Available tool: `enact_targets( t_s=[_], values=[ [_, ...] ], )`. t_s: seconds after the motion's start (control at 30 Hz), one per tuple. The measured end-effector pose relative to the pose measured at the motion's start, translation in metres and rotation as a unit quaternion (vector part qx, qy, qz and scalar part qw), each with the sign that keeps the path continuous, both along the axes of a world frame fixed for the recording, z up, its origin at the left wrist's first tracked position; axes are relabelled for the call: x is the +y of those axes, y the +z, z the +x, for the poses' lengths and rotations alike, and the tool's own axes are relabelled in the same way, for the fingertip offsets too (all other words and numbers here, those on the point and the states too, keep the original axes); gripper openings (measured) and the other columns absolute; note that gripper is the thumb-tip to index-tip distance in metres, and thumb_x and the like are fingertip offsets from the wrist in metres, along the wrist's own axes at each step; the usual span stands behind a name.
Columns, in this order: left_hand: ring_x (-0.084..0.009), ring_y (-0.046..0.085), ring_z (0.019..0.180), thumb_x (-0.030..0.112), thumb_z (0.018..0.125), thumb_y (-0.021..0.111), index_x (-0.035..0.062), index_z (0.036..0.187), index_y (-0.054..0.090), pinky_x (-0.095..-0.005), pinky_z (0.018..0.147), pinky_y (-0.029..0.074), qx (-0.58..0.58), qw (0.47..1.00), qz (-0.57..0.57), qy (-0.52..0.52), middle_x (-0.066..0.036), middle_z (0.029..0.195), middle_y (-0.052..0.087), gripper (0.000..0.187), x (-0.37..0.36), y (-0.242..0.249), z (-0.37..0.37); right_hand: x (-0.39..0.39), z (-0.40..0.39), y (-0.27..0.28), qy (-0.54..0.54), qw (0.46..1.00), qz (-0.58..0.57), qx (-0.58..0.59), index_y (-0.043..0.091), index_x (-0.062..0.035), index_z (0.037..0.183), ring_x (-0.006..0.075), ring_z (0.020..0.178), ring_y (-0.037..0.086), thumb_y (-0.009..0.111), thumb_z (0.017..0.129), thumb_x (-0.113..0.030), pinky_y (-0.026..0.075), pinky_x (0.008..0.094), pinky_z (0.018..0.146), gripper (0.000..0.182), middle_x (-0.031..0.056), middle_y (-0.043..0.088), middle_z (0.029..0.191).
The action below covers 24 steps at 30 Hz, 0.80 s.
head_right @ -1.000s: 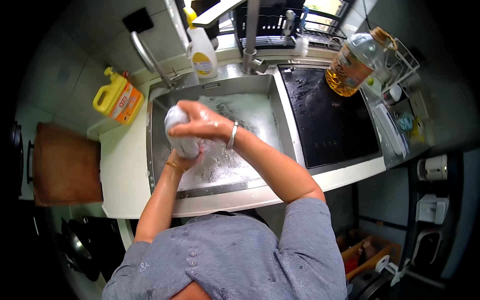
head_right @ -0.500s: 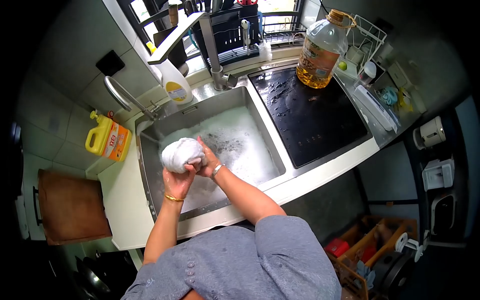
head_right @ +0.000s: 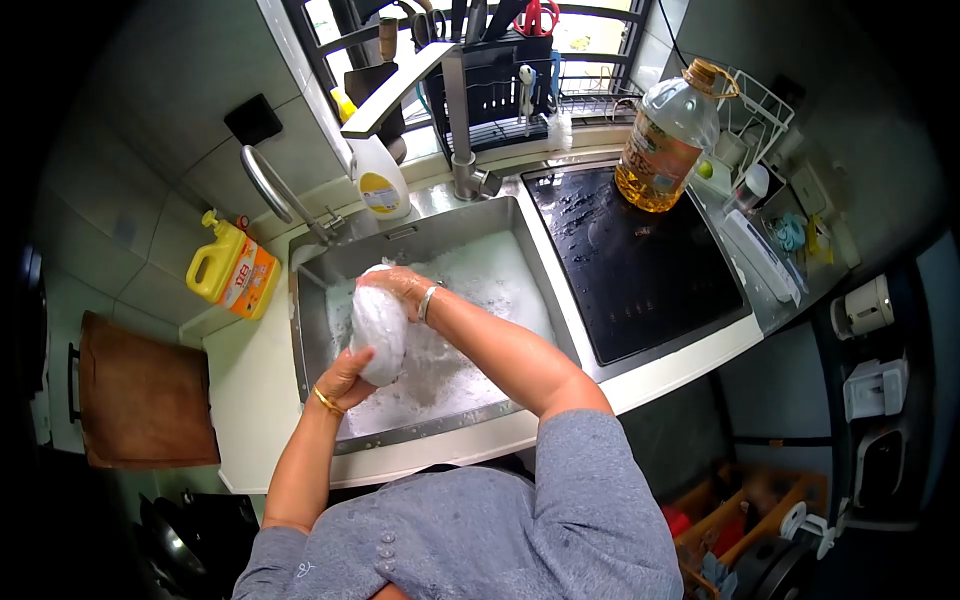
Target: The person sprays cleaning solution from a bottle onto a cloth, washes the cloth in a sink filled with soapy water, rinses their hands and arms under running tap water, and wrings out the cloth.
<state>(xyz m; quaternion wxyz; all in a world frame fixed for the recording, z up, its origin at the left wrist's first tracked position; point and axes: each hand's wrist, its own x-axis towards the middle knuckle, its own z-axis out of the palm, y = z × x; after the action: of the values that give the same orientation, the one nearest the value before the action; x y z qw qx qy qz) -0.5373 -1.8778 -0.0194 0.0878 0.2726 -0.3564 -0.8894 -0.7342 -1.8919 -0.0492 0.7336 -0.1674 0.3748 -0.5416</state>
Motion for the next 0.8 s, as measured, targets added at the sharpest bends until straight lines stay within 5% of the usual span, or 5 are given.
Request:
enact_targets(
  t_s=[0.13,0.27,0.43,0.5,0.8],
  values=[
    [-0.0201,0.058,0.096,0.015,0.067,0.075,0.0041,0.117,0.052,-0.0304,0.085,0.046,-0.130,0.942,-0.302,-0.066,-0.008,0.108,0.061,0.056,-0.013,-0.035,-0.008,-0.020,0.009,-0.050,-0.006,0.889,-0.068,0.452,0.064,-0.0033,0.085,0.0209,0.070,0.063,0.069,0.066,-0.022,0.050,0.0355,0.062,0.027,0.0083,0.065,0.076],
    [-0.0304,0.064,0.082,0.028,0.055,0.072,0.0029,0.092,0.063,-0.0369,0.076,0.051,-0.355,0.735,-0.553,-0.167,-0.017,0.087,0.066,0.046,-0.013,-0.073,-0.023,-0.013,0.036,-0.076,-0.038,0.742,0.000,0.669,0.063,-0.0044,0.086,0.0232,0.075,0.064,0.069,0.062,-0.024,0.050,0.0345,0.070,0.032,0.0114,0.066,0.078],
    [-0.0267,0.061,0.093,0.026,0.058,0.074,0.0024,0.107,0.056,-0.0346,0.084,0.047,-0.273,0.789,-0.514,-0.198,-0.014,0.100,0.064,0.057,-0.012,-0.041,-0.005,0.012,0.026,-0.100,0.022,0.992,-0.040,0.115,0.056,-0.0040,0.107,0.0206,0.082,0.063,0.063,0.080,-0.019,0.051,0.0315,0.075,0.032,0.0111,0.065,0.089],
    [-0.0223,0.060,0.093,0.022,0.060,0.074,0.0017,0.108,0.055,-0.0324,0.085,0.045,-0.178,0.840,-0.472,-0.201,-0.009,0.101,0.063,0.055,-0.021,-0.032,0.005,0.041,0.024,-0.061,0.060,0.992,0.003,-0.111,0.058,-0.0055,0.102,0.0208,0.081,0.064,0.061,0.083,-0.021,0.053,0.0338,0.076,0.025,0.0106,0.065,0.088],
    [-0.0235,0.054,0.107,0.058,0.081,0.055,0.0066,0.122,0.050,-0.0368,0.094,0.042,0.047,0.973,0.087,0.210,-0.007,0.116,0.057,0.066,-0.003,0.007,0.005,0.042,0.049,0.024,-0.298,0.936,-0.185,0.023,0.054,-0.0067,0.094,0.0143,0.077,0.059,0.062,0.086,-0.015,0.049,0.0283,0.069,0.013,0.0051,0.060,0.082]
  ],
)
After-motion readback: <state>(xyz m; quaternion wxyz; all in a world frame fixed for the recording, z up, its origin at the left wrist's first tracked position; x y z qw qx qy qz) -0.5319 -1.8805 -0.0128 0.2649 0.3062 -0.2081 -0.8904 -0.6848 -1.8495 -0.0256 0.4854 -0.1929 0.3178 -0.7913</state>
